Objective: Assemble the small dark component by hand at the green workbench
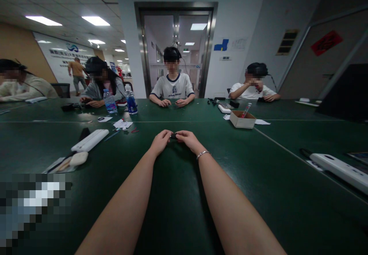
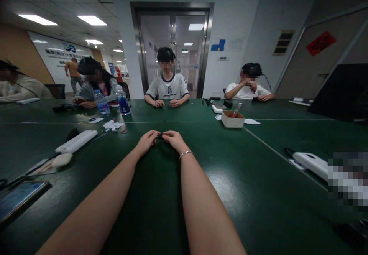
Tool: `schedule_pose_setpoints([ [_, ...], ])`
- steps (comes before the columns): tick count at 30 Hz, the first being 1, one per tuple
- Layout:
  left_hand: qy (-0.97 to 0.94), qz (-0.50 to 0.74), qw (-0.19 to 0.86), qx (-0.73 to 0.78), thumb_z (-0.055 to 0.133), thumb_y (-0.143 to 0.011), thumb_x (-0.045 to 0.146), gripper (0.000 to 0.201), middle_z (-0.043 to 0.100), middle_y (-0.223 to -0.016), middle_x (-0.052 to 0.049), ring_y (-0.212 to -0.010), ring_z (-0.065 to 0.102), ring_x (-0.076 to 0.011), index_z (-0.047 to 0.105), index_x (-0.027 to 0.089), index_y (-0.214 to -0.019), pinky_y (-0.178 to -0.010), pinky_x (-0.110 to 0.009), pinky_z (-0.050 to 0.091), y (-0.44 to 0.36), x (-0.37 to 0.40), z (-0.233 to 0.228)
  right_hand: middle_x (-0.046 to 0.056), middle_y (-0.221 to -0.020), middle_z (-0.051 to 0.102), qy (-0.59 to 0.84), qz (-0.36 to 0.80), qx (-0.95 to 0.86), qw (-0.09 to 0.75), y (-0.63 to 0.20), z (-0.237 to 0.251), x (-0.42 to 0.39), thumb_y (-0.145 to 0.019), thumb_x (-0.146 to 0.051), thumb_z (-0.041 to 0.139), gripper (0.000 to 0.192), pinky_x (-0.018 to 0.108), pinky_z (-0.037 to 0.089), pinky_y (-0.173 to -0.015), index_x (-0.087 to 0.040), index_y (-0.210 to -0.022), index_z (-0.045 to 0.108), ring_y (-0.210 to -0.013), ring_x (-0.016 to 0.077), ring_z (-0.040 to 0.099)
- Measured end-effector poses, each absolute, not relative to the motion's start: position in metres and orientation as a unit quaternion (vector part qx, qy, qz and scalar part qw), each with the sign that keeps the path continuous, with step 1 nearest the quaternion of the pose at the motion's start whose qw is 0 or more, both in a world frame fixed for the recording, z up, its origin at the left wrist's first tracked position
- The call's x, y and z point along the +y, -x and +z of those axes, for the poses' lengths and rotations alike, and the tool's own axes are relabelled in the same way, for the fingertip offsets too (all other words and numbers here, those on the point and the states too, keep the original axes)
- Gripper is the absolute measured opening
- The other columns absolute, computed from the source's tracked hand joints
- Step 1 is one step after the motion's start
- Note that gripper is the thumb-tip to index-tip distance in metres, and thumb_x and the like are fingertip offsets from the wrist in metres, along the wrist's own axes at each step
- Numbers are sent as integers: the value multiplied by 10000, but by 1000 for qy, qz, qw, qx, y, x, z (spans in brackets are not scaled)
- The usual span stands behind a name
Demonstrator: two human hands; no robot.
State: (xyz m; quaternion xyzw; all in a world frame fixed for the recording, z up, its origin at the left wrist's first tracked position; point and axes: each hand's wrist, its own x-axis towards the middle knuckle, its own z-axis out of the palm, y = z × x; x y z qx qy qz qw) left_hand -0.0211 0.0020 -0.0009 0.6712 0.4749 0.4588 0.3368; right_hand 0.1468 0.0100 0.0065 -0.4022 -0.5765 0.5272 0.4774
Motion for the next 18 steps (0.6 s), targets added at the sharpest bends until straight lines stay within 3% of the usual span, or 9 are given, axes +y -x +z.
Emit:
schedule_pose_setpoints([
  [6, -678, 434, 315, 502, 377, -852, 444, 370, 471, -543, 24, -525, 453, -129, 637, 189, -917, -534, -247, 344, 20, -5, 6, 40, -776, 662, 412, 522, -581, 469, -146, 7, 10, -731, -109, 651, 137, 243, 462, -676, -109, -866, 676, -655, 99, 571],
  [12, -644, 464, 370, 483, 451, -774, 280, 281, 534, -651, 15, -558, 471, -113, 607, 178, -985, -542, -226, 371, 21, 6, -1, 35, -775, 664, 408, 529, -571, 476, -146, 5, 12, -715, -121, 674, 138, 253, 461, -685, -121, -852, 679, -658, 104, 571],
  [15, -650, 458, 375, 476, 401, -815, 323, 298, 462, -535, 30, -516, 443, -115, 613, 170, -957, -511, -222, 349, 22, 8, -5, 36, -777, 665, 409, 526, -574, 476, -146, 4, 12, -717, -123, 671, 138, 251, 459, -681, -123, -854, 680, -659, 104, 569],
  [18, -649, 460, 373, 478, 417, -811, 325, 295, 514, -603, 17, -544, 468, -112, 611, 176, -977, -517, -219, 363, 23, 9, -7, 36, -784, 665, 407, 526, -575, 476, -147, 3, 12, -716, -126, 669, 144, 252, 460, -685, -124, -860, 679, -666, 105, 571],
])
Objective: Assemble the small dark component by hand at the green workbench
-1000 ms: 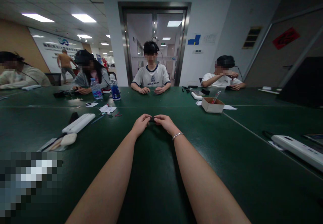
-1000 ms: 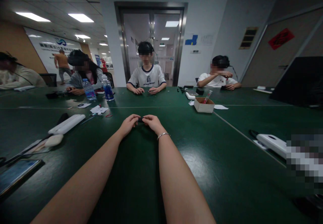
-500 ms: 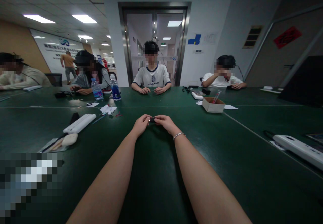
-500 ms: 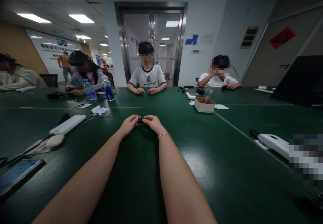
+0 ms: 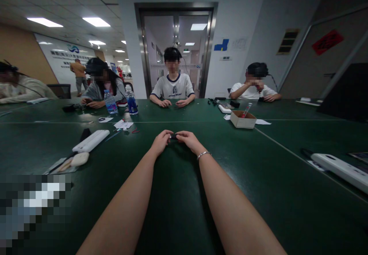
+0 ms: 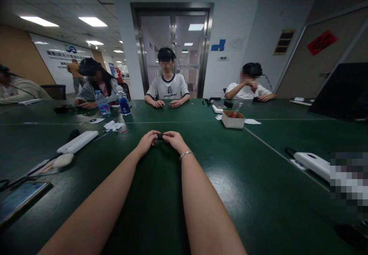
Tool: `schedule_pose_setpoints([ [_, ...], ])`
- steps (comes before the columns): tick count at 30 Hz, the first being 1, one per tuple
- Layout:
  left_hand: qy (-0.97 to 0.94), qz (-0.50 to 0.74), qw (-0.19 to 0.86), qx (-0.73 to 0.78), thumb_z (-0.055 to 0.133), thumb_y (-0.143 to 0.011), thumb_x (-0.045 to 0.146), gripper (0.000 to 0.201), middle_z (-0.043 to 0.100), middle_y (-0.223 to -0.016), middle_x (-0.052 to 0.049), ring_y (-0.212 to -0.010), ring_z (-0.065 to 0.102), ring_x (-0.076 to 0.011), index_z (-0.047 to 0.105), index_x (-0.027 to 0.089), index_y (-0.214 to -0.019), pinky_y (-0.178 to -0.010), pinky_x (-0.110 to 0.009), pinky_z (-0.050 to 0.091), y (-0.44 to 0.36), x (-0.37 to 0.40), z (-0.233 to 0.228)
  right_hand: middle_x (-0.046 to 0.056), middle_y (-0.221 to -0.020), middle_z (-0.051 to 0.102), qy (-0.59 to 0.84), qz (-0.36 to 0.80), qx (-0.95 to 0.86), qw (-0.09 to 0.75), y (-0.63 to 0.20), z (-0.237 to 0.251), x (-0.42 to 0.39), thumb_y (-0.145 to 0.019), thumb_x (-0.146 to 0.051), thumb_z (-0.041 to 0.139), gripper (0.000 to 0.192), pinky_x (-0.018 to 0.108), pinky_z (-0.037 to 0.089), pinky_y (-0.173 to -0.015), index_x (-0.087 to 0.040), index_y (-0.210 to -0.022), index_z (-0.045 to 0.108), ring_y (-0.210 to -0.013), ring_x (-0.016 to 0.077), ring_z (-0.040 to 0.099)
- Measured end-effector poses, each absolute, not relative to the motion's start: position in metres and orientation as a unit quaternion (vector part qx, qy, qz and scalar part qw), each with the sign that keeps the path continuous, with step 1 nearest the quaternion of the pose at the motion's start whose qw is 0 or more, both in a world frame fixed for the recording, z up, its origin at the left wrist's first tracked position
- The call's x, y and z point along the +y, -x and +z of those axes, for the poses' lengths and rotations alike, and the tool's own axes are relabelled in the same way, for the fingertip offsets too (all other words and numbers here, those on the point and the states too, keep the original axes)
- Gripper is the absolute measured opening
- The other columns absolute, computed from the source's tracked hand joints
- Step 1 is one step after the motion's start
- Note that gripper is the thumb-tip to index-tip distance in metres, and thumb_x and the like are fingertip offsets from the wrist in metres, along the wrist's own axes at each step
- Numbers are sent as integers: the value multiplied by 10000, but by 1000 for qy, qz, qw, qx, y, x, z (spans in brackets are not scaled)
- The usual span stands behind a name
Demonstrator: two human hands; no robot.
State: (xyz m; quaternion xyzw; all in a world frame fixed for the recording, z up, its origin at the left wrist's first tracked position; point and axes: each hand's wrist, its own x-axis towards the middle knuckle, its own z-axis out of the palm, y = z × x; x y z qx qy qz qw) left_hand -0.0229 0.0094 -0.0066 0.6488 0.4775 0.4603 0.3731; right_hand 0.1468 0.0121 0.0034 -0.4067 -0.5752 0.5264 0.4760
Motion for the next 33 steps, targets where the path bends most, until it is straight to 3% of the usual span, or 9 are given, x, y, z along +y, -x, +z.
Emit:
schedule_pose_setpoints([
  [12, -648, 463, 374, 474, 398, -831, 373, 322, 499, -575, 17, -524, 460, -112, 611, 170, -962, -504, -222, 358, 23, 12, -8, 43, -799, 666, 409, 523, -581, 471, -147, 6, 11, -729, -118, 653, 142, 258, 463, -698, -121, -869, 677, -670, 105, 571],
  [17, -651, 468, 360, 476, 476, -789, 318, 278, 554, -691, 9, -555, 480, -101, 601, 184, -998, -547, -224, 389, 22, 8, -6, 42, -798, 666, 412, 525, -577, 470, -147, 7, 10, -730, -115, 649, 138, 259, 462, -703, -123, -864, 679, -682, 109, 576],
  [21, -662, 453, 359, 477, 415, -828, 356, 301, 510, -583, 18, -527, 470, -111, 613, 175, -963, -516, -224, 367, 22, 8, -5, 42, -800, 665, 415, 525, -578, 468, -147, 7, 9, -731, -114, 648, 140, 256, 460, -700, -121, -867, 679, -682, 109, 576],
  [33, -659, 451, 349, 490, 416, -788, 298, 293, 574, -731, -3, -573, 487, -111, 617, 192, -974, -550, -229, 395, 22, 7, -4, 42, -797, 665, 420, 525, -575, 466, -147, 7, 11, -731, -108, 648, 151, 261, 466, -711, -118, -879, 674, -660, 103, 570],
])
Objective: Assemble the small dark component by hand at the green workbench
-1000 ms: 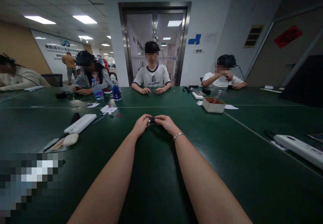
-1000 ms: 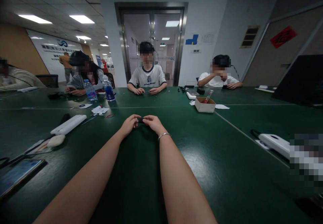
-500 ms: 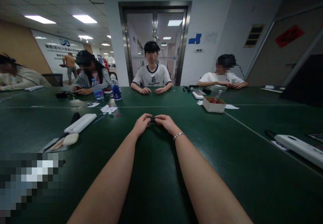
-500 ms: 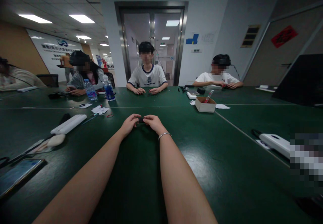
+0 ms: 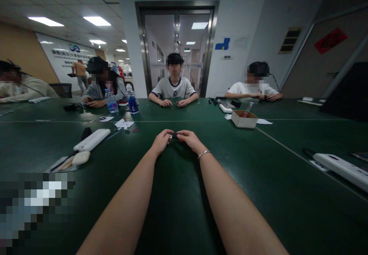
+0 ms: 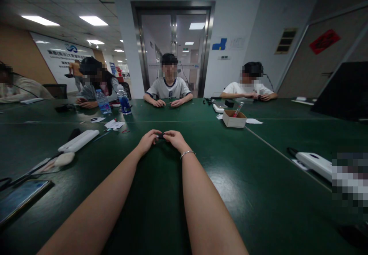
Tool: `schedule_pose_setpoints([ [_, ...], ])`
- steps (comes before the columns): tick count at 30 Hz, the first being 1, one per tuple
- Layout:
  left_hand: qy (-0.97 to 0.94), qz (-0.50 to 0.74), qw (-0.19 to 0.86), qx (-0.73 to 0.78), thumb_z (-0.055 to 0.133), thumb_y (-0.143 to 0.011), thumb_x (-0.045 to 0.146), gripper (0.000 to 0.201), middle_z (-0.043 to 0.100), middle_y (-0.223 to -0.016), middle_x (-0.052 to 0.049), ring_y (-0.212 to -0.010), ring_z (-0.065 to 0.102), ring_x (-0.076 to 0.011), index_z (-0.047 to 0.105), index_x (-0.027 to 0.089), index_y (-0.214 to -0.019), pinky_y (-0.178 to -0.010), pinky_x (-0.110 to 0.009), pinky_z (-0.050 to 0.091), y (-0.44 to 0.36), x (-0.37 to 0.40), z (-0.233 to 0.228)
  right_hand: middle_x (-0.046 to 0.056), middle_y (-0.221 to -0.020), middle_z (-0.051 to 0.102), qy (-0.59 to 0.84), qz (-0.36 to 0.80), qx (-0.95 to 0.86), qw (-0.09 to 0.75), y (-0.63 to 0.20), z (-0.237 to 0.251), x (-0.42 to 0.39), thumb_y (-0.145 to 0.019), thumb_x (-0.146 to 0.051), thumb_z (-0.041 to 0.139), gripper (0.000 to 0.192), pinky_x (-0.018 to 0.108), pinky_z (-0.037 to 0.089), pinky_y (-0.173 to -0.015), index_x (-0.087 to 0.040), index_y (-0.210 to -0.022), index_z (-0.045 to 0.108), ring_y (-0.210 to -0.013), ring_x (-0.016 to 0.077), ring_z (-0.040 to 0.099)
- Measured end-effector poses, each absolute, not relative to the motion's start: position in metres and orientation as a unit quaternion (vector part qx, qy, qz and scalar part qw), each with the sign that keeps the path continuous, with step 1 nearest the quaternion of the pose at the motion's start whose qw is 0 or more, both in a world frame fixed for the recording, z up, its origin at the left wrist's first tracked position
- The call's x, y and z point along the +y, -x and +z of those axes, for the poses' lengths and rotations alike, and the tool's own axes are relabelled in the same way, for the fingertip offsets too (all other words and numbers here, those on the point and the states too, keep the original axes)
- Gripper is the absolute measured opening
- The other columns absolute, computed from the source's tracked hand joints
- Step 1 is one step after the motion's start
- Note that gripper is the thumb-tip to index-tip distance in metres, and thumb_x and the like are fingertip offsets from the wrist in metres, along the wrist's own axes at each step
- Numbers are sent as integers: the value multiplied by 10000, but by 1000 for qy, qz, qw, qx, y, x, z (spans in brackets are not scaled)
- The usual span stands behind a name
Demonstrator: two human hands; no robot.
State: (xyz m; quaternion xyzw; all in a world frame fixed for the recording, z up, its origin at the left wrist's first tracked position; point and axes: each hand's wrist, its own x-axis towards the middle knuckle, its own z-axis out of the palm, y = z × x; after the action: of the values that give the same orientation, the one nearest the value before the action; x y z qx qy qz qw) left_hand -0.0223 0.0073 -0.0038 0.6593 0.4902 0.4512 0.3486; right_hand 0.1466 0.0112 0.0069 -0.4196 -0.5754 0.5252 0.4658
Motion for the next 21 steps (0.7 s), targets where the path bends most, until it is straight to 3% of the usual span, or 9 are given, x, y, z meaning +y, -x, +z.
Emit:
schedule_pose_setpoints([
  [3, -664, 445, 348, 490, 397, -799, 303, 298, 547, -653, 3, -562, 475, -116, 621, 183, -955, -544, -229, 387, 22, 8, -4, 42, -795, 667, 424, 521, -578, 463, -147, 7, 11, -722, -125, 666, 165, 263, 468, -709, -123, -887, 677, -659, 106, 569],
  [8, -667, 445, 343, 489, 427, -772, 265, 284, 581, -747, -14, -623, 506, -122, 623, 188, -963, -568, -230, 402, 21, 5, -3, 43, -799, 666, 418, 523, -577, 468, -147, 6, 9, -723, -117, 658, 150, 256, 468, -713, -124, -872, 676, -686, 109, 578],
  [12, -672, 439, 341, 489, 390, -816, 325, 308, 549, -655, -2, -592, 493, -125, 620, 180, -960, -562, -235, 391, 21, 2, 0, 46, -818, 669, 416, 520, -580, 468, -147, 6, 9, -717, -134, 670, 159, 263, 470, -727, -129, -876, 678, -701, 114, 582],
  [16, -667, 440, 340, 496, 379, -799, 285, 309, 572, -745, -10, -587, 489, -113, 620, 186, -966, -561, -234, 389, 22, 3, -1, 48, -829, 671, 414, 524, -580, 466, -148, 8, 8, -722, -135, 665, 164, 256, 469, -729, -128, -885, 677, -708, 111, 580],
  [21, -665, 447, 351, 486, 389, -788, 290, 299, 548, -650, 6, -562, 476, -114, 620, 180, -944, -548, -232, 376, 22, 7, -3, 42, -797, 664, 418, 520, -577, 471, -147, 8, 8, -718, -117, 657, 149, 250, 462, -698, -121, -866, 674, -672, 104, 568],
])
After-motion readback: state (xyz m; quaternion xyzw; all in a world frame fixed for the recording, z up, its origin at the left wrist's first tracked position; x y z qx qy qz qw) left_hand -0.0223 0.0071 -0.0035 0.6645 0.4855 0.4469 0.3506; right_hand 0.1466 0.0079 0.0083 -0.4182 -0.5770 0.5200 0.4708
